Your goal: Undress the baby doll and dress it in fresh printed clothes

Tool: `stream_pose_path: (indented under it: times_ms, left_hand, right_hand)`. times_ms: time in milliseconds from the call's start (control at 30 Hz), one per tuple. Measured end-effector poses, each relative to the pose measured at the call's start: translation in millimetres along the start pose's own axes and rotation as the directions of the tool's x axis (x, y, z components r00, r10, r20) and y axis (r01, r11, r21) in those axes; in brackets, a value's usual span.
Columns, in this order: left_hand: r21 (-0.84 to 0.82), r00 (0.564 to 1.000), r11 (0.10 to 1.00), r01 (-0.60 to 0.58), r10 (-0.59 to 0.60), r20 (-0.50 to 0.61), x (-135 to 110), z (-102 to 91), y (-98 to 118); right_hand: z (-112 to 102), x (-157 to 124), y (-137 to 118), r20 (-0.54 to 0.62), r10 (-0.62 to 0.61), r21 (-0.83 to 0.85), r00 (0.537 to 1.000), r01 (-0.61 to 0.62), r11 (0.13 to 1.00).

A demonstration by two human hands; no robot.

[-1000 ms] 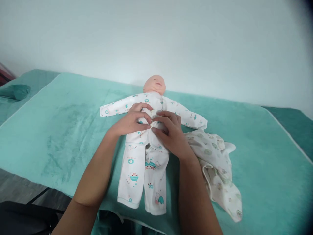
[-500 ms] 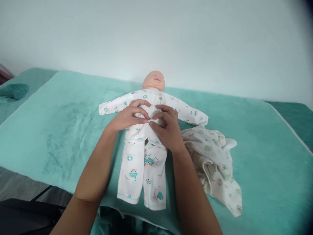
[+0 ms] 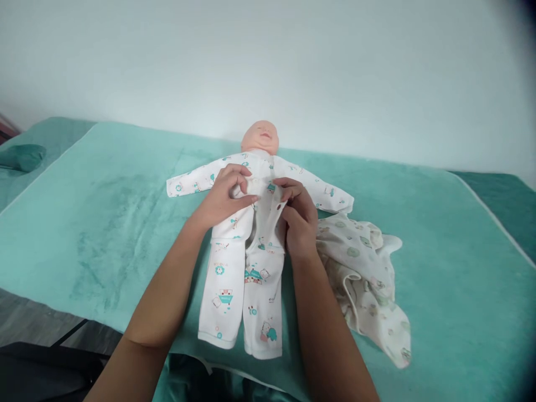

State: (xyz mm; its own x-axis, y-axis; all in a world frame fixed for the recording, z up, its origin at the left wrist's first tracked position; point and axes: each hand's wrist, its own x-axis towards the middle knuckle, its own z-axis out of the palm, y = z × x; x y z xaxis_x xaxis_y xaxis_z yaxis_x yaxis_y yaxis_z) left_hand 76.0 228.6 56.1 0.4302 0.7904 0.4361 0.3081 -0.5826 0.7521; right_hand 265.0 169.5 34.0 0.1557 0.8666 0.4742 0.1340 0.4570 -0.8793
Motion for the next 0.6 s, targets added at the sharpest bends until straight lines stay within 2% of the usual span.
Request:
stream_pose_path:
  times_ms: [100,167,233,300,400,467,533,600]
  left_hand:
    - [0.151,0.992,0.988,0.008,0.011,-0.125,1.2,10.9,6.5]
    - [0.271,0.981,0.960,0.068,-0.015,-0.193,1.1,18.6,12.1]
    - [0.343,0.968,0.931,0.122,-0.035,-0.247,0.7,24.3,16.3]
    - [0.337,0.961,0.932,0.132,-0.038,-0.273,0.8,26.1,17.6]
    - [0.145,0.942,0.975,0.169,-0.116,-0.316,2.2,19.3,12.2]
    - [-0.023,0.892,0.964,0.264,-0.253,-0.376,2.7,8.5,3.9]
    - [-0.131,0.803,0.917,0.376,-0.393,-0.448,1.5,-5.9,-7.0]
    - [-0.160,0.724,0.869,0.469,-0.482,-0.493,-1.4,-21.3,-18.5]
  right_hand:
    - [5.0,-0.7,1.2,-0.091,0.022,0.001,0.996,-0.022,1.000]
    - [7.5,-0.7,0.9,-0.131,0.032,-0.023,0.991,-0.035,0.999]
    - [8.1,0.4,2.9,-0.201,0.056,0.030,0.978,-0.051,0.998]
    - [6.4,2.3,9.3,-0.300,0.128,0.150,0.945,-0.086,0.985]
    - [-0.8,5.2,26.5,-0.402,0.268,0.298,0.875,-0.152,0.942]
    - [-9.3,5.6,39.3,-0.399,0.318,0.322,0.860,-0.193,0.927]
    - [-21.1,4.7,49.9,-0.379,0.326,0.319,0.866,-0.209,0.924]
    - [-35.3,3.7,57.0,-0.368,0.313,0.291,0.876,-0.211,0.933]
